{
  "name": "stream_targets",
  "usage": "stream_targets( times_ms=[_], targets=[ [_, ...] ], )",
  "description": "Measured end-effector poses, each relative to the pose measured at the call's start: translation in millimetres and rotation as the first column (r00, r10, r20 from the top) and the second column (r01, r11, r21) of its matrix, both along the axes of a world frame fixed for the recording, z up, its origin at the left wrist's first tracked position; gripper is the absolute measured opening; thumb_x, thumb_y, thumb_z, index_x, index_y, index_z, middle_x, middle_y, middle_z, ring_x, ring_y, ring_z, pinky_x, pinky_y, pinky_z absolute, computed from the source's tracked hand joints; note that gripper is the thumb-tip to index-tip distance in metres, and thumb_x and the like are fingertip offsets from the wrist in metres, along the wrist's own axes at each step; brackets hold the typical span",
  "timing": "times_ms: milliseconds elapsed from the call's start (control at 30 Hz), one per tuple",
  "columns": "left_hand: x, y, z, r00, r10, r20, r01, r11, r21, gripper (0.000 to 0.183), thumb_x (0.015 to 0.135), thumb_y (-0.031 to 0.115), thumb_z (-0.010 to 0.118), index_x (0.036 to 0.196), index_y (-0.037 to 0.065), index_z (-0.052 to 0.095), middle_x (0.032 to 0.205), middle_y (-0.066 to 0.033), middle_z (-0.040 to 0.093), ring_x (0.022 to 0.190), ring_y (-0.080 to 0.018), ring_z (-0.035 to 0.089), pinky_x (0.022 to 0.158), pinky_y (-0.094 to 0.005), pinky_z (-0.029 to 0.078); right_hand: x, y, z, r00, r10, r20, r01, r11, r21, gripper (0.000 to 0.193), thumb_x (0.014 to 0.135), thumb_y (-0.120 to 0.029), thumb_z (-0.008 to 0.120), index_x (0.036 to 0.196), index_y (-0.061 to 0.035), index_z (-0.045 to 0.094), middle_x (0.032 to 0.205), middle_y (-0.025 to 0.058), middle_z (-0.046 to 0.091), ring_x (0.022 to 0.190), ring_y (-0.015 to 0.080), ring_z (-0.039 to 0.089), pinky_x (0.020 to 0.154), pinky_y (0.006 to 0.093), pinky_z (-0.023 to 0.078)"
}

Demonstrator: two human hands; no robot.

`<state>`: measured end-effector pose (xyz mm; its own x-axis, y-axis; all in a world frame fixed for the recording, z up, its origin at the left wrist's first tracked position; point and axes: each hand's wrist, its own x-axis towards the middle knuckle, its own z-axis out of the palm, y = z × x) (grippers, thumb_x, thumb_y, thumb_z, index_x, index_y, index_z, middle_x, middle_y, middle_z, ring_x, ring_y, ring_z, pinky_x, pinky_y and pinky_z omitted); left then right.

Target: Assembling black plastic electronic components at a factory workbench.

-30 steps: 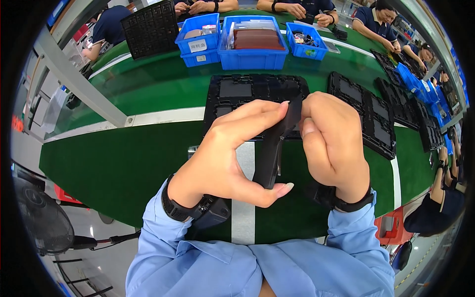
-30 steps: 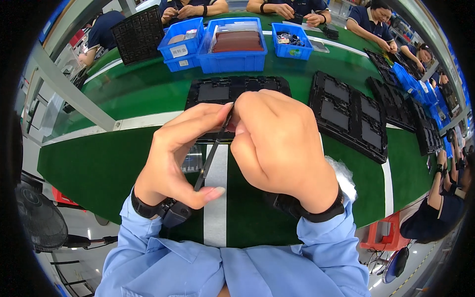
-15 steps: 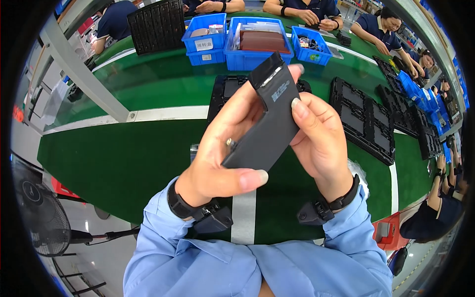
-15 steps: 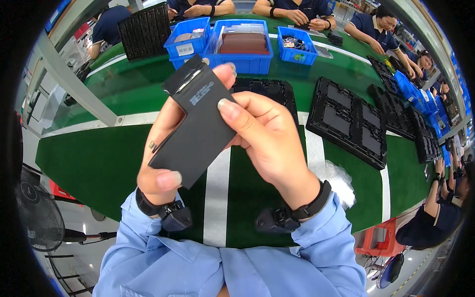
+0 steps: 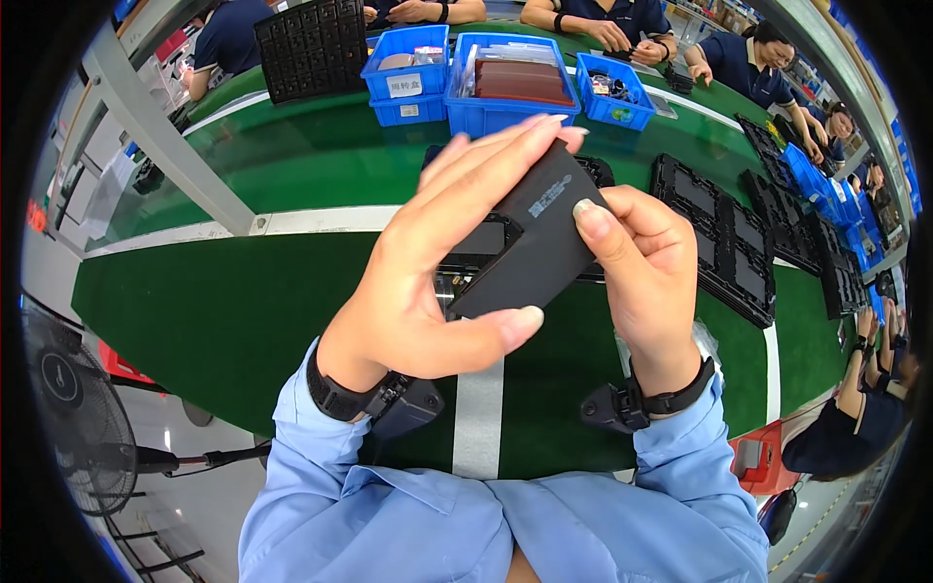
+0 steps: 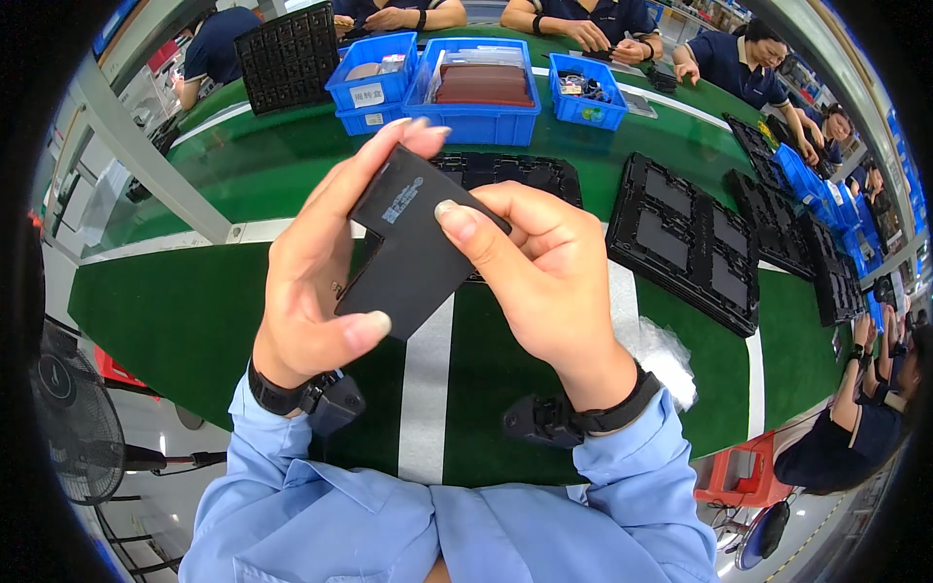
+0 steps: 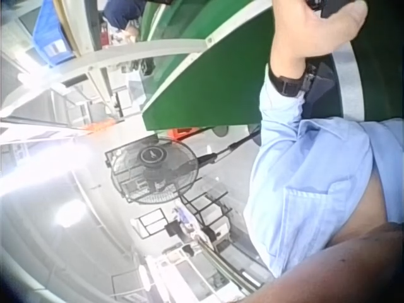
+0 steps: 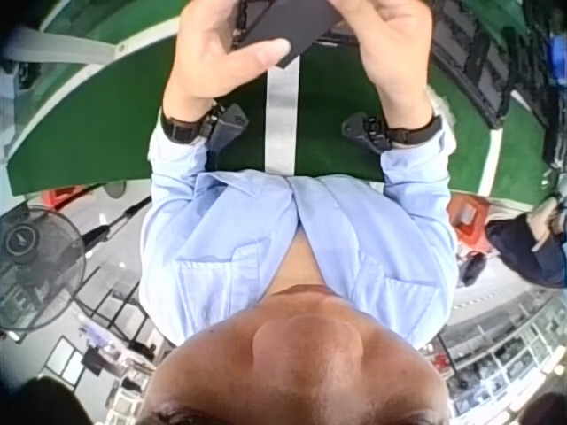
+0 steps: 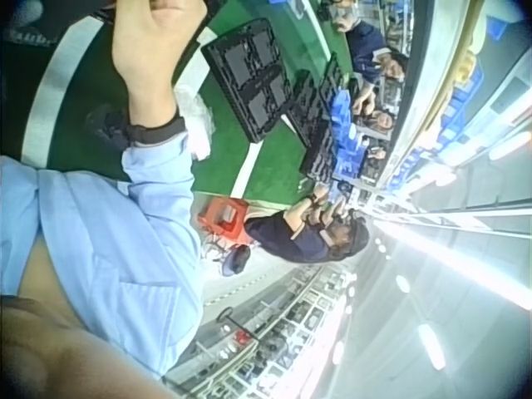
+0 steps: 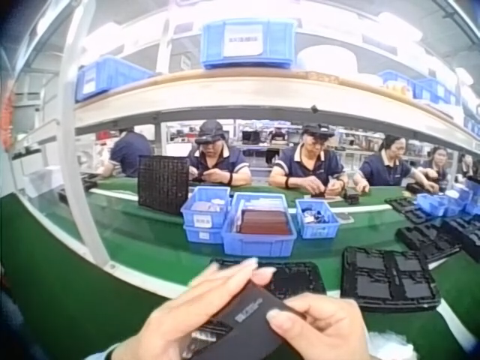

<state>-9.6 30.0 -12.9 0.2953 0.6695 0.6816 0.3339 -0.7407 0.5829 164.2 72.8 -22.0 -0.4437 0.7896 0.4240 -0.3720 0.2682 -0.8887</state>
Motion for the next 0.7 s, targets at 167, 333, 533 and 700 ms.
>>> stream_targets(
  times_ms=[167,333,533,700],
  targets=[
    [1.0,-8.3,10.8,0.851,0.420,-0.316,-0.318,0.890,0.326,0.095,0.053,0.063,0.063,0.125,0.005,0.042,0.124,-0.0129,0.046,0.119,-0.0324,0.038,0.100,-0.0530,0.010,-0.1,-3.0,1.8,0.999,-0.047,0.006,0.047,0.998,0.038,0.016,0.083,-0.011,0.058,0.089,0.0037,0.060,0.074,0.0010,0.058,0.064,0.0027,0.049,0.054,0.0166,0.039],
    [16.6,-17.3,16.6,0.500,0.715,-0.488,-0.532,0.699,0.479,0.099,0.046,0.080,0.050,0.120,0.016,0.051,0.129,-0.0118,0.041,0.121,-0.0323,0.034,0.095,-0.0607,0.007,1.7,-0.6,-0.2,0.985,-0.143,0.098,0.138,0.989,0.059,0.016,0.084,-0.011,0.057,0.089,0.0044,0.060,0.073,0.0011,0.059,0.062,0.0025,0.049,0.054,0.0164,0.039],
    [11.0,-16.4,16.4,0.767,0.482,-0.422,-0.368,0.871,0.326,0.101,0.052,0.086,0.035,0.117,0.011,0.054,0.136,-0.0257,0.019,0.125,-0.0408,0.021,0.097,-0.0587,0.007,-3.0,2.7,-3.5,0.997,-0.077,-0.005,0.077,0.997,-0.022,0.019,0.087,-0.014,0.052,0.092,0.0032,0.058,0.075,0.0022,0.060,0.067,0.0046,0.053,0.058,0.0194,0.043],
    [-12.4,15.2,-9.6,0.957,-0.117,0.264,0.057,0.973,0.225,0.086,0.058,0.031,0.078,0.126,-0.001,0.036,0.124,-0.0174,0.042,0.116,-0.0262,0.040,0.099,-0.0364,0.027,-13.5,-0.2,-16.8,0.733,0.501,-0.459,-0.677,0.480,-0.558,0.024,0.091,-0.022,0.040,0.091,-0.0024,0.053,0.064,0.0062,0.056,0.052,0.0133,0.050,0.049,0.0247,0.040]
  ],
)
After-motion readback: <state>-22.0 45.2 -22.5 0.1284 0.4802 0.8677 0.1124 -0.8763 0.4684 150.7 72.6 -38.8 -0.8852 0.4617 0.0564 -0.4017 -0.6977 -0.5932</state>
